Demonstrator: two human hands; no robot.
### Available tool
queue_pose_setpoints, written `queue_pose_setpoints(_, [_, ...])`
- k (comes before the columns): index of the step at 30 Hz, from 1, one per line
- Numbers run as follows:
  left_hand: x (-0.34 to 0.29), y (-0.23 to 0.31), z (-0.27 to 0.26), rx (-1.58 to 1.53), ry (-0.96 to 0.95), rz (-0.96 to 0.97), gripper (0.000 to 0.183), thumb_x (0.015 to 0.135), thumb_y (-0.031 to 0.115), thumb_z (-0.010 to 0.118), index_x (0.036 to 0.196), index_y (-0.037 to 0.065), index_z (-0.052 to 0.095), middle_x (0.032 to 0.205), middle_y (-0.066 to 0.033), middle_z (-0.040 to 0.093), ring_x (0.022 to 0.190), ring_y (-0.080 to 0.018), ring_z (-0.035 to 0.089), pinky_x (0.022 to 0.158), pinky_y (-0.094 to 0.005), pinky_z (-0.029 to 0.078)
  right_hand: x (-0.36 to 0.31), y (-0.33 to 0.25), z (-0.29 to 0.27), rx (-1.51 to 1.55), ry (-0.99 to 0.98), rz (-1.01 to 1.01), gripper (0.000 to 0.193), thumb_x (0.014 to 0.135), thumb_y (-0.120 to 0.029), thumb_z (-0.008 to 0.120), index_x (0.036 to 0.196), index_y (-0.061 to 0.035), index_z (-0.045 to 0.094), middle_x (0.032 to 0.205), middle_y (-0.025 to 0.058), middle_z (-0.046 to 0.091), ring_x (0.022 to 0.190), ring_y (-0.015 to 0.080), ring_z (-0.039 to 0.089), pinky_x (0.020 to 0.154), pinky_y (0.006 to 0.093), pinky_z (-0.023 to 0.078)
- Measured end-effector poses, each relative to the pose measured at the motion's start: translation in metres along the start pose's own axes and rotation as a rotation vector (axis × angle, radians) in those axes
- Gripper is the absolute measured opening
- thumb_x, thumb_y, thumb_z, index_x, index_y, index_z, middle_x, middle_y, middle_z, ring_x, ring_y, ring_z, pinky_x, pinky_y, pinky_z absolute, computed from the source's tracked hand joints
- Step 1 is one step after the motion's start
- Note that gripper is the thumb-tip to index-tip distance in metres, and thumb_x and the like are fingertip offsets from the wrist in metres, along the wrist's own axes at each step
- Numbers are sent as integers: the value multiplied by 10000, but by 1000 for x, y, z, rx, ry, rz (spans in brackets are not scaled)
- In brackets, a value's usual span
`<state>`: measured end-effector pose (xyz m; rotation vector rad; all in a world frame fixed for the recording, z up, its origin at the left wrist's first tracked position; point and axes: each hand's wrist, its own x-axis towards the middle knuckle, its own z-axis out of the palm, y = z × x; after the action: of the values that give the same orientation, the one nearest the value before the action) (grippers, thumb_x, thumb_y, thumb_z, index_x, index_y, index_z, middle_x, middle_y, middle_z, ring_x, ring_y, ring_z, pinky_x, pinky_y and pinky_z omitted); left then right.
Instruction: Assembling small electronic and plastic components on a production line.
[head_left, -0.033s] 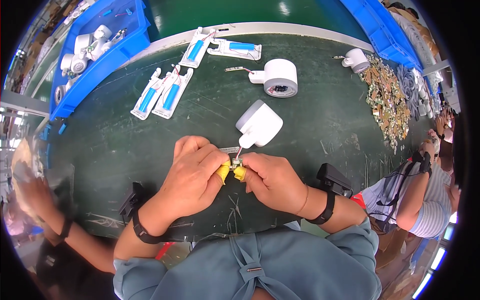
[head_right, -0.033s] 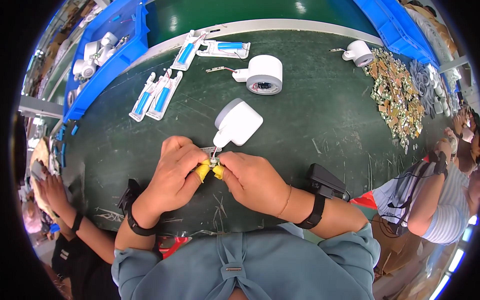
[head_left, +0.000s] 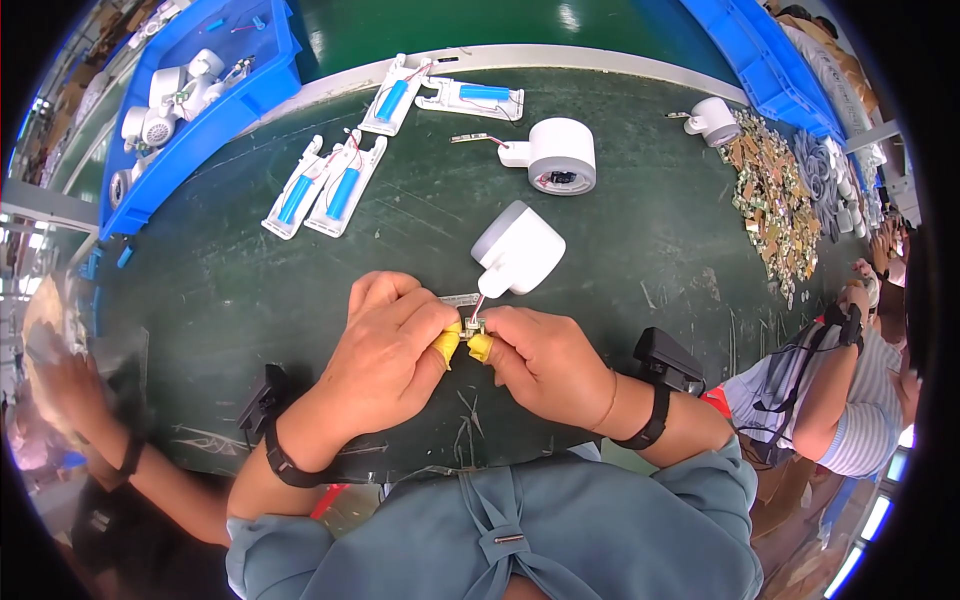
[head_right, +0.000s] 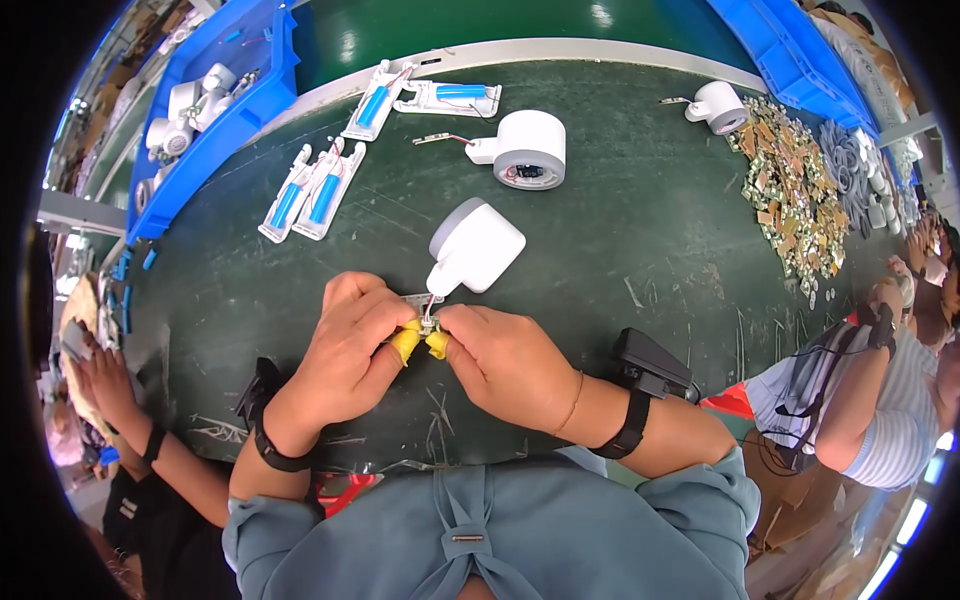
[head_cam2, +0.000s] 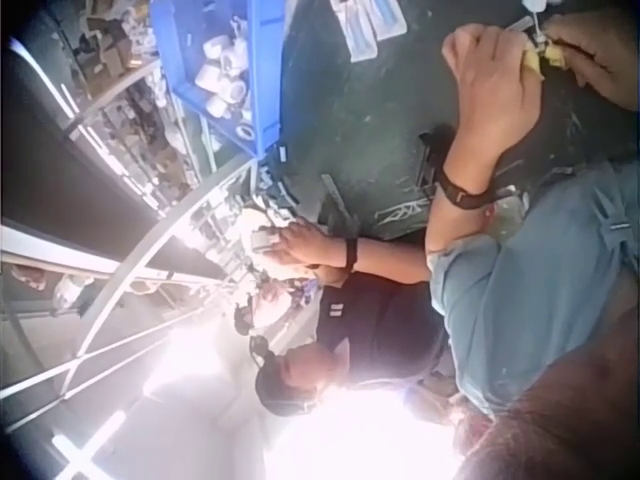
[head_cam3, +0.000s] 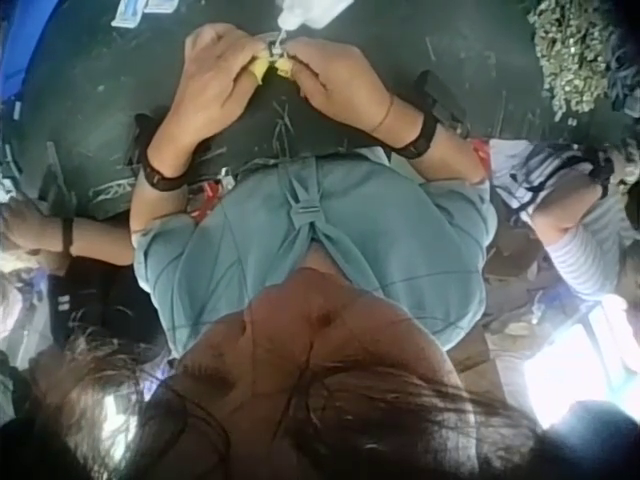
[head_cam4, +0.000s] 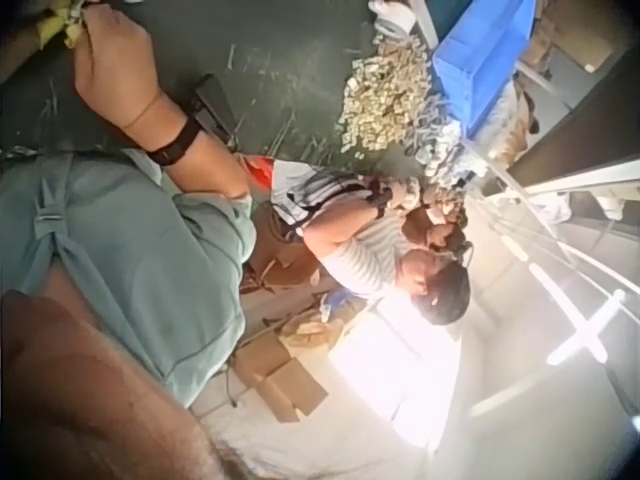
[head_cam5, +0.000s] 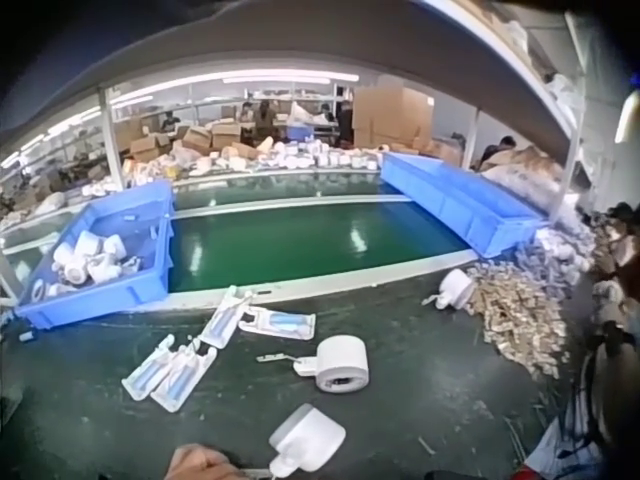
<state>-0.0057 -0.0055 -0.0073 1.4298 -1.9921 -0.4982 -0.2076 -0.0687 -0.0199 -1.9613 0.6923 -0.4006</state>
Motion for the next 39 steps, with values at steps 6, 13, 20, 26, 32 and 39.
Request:
queue_pose_setpoints(6, [-1,0,-3,-11,-63,-17,268,715,-11,598,977,39,586,903,-86,587,951,-306,516,919,-426,360,-1,0,4,-169,116,-171,200,866,-9,591,1064,-21,573,836,129,629,715,320,627,610,378,507])
queue_pose_setpoints(13, [-1,-3,-7,-66,-120,-9,249,722,-20,573,965,33,569,880,-92,572,947,-300,519,927,-431,352,2,1,1,-104,15,-182,149,858,-16,575,1005,-9,555,846,137,618,730,342,625,608,413,513])
queue_pose_setpoints(20, [-4,10,-1,17,4,-46,231,713,-26,580,932,48,589,879,-87,582,912,-294,520,882,-411,379,0,-3,6,-228,87,-185,163,854,-22,581,1015,-19,557,844,138,614,725,347,621,605,420,502])
queue_pose_setpoints(26, [-12,4,0,-88,38,-170,234,723,-5,637,949,45,599,853,-71,601,840,-267,545,824,-371,414,2,0,7,-54,63,-58,136,891,-10,581,1024,-26,603,762,94,601,604,219,611,546,315,473])
queue_pose_setpoints(32, [-10,5,7,-119,80,-162,240,701,4,648,932,48,599,831,-67,598,833,-258,546,796,-364,421,2,0,7,0,81,-24,120,904,-12,558,1013,-27,605,749,74,602,584,178,607,536,295,465])
queue_pose_setpoints(39, [-7,1,5,-95,38,-58,269,678,-21,638,935,38,587,847,-77,588,829,-266,539,772,-360,428,0,2,6,-37,67,-97,77,904,1,529,961,-18,577,752,69,615,574,178,621,527,299,478])
